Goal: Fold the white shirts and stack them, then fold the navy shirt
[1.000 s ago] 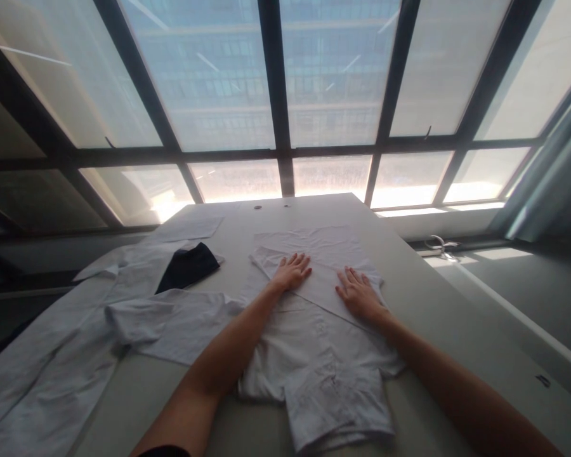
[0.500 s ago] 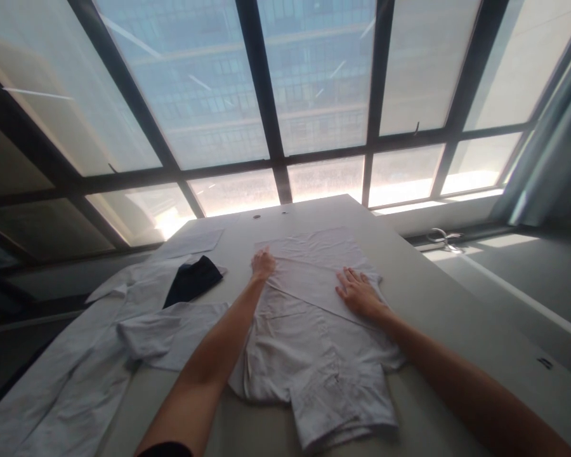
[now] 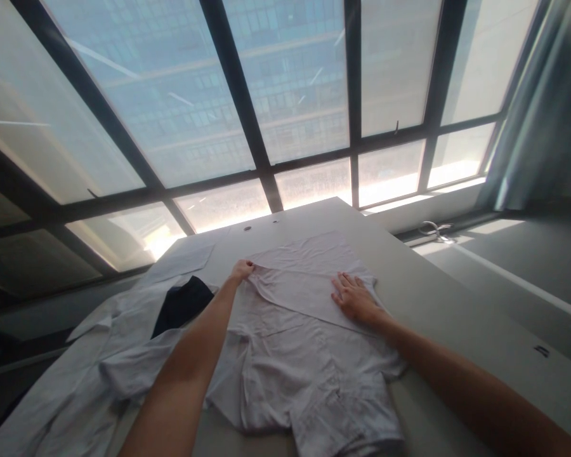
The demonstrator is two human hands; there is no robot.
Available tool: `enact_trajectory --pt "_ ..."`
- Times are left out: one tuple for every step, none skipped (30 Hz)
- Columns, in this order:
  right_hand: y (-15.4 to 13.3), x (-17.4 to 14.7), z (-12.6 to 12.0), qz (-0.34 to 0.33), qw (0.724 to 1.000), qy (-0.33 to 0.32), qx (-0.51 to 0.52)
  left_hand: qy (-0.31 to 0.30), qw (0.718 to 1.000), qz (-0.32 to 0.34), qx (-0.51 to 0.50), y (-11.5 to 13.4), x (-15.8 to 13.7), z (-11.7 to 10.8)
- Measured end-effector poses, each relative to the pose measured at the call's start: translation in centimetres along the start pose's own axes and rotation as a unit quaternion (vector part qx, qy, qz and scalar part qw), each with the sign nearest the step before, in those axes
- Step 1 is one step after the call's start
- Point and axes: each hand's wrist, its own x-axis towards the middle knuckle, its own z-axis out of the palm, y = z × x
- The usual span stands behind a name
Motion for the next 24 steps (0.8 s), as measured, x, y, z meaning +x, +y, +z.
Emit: enact_trajectory --pt "0.0 0.0 0.0 0.002 1.000 0.000 0.001 0.002 1.000 0.001 -0.009 0.1 0.2 -0.1" --pt "0.0 0.0 0.0 0.005 1.000 0.000 0.001 0.004 1.000 0.004 -0.013 0.2 0.5 -0.1" --pt "0.0 0.0 0.1 0.007 1.000 0.002 0.000 0.009 1.000 0.007 -0.015 0.3 0.7 0.0" --pt "0.1 0.0 0.1 0.010 1.000 0.006 -0.001 0.016 1.000 0.010 -0.018 0.3 0.8 0.1" --pt "0.1 0.0 0.1 0.013 1.000 0.008 -0.003 0.022 0.999 0.013 -0.020 0.4 0.8 0.2" --pt "0.1 0.0 0.2 0.016 1.000 0.010 -0.005 0.027 0.999 0.014 -0.021 0.4 0.8 0.4" --pt "0.1 0.0 0.2 0.020 1.000 0.011 -0.007 0.030 0.999 0.014 -0.020 0.4 0.7 0.7" --pt "0.0 0.0 0.2 0.023 1.000 0.013 -0.009 0.030 0.999 0.013 -0.018 0.3 0.5 0.9" --pt "0.0 0.0 0.3 0.026 1.000 0.014 -0.011 0.029 0.999 0.011 -0.015 0.1 0.4 1.2" --pt "0.0 -0.1 0.3 0.028 0.999 0.016 -0.012 0.028 1.000 0.009 -0.012 -0.1 0.2 1.5" --pt "0.0 -0.1 0.3 0.028 0.999 0.018 -0.013 0.026 1.000 0.007 -0.008 -0.3 0.0 1.7" --pt "-0.1 -0.1 0.3 0.029 0.999 0.020 -0.012 0.025 1.000 0.005 -0.005 -0.5 -0.1 1.9" --pt "-0.1 0.0 0.3 0.030 0.999 0.023 -0.011 0.026 1.000 0.005 -0.002 -0.7 -0.2 2.1" --pt "0.0 0.0 0.3 0.032 0.999 0.029 -0.008 0.027 1.000 0.005 0.000 -0.8 -0.3 2.3" --pt "0.0 0.1 0.3 0.037 0.999 0.039 -0.005 0.030 1.000 0.005 0.002 -0.9 -0.4 2.4" --pt "0.1 0.1 0.3 0.044 0.998 0.051 -0.002 0.033 0.999 0.006 0.004 -1.0 -0.5 2.5" --pt "0.2 0.2 0.2 0.051 0.997 0.065 0.001 0.037 0.999 0.006 0.005 -1.1 -0.6 2.6" --pt "0.3 0.3 0.2 0.059 0.995 0.079 0.003 0.042 0.999 0.007 0.007 -1.1 -0.7 2.7" --pt "0.5 0.4 0.2 0.066 0.994 0.091 0.004 0.048 0.999 0.008 0.008 -1.1 -0.9 2.8" --pt "0.6 0.4 0.2 0.072 0.992 0.100 0.004 0.054 0.998 0.009 0.010 -1.1 -1.0 2.9" --pt "0.8 0.5 0.2 0.076 0.992 0.105 0.004 0.060 0.998 0.011 0.011 -1.1 -1.2 3.0" --pt "0.9 0.5 0.2 0.077 0.991 0.108 0.002 0.067 0.998 0.013 0.012 -1.1 -1.4 3.1" --pt "1.0 0.5 0.3 0.078 0.991 0.110 0.001 0.073 0.997 0.016 0.012 -1.1 -1.5 3.2" --pt "1.0 0.5 0.3 0.077 0.991 0.110 -0.001 0.077 0.997 0.019 0.011 -1.2 -1.7 3.3"
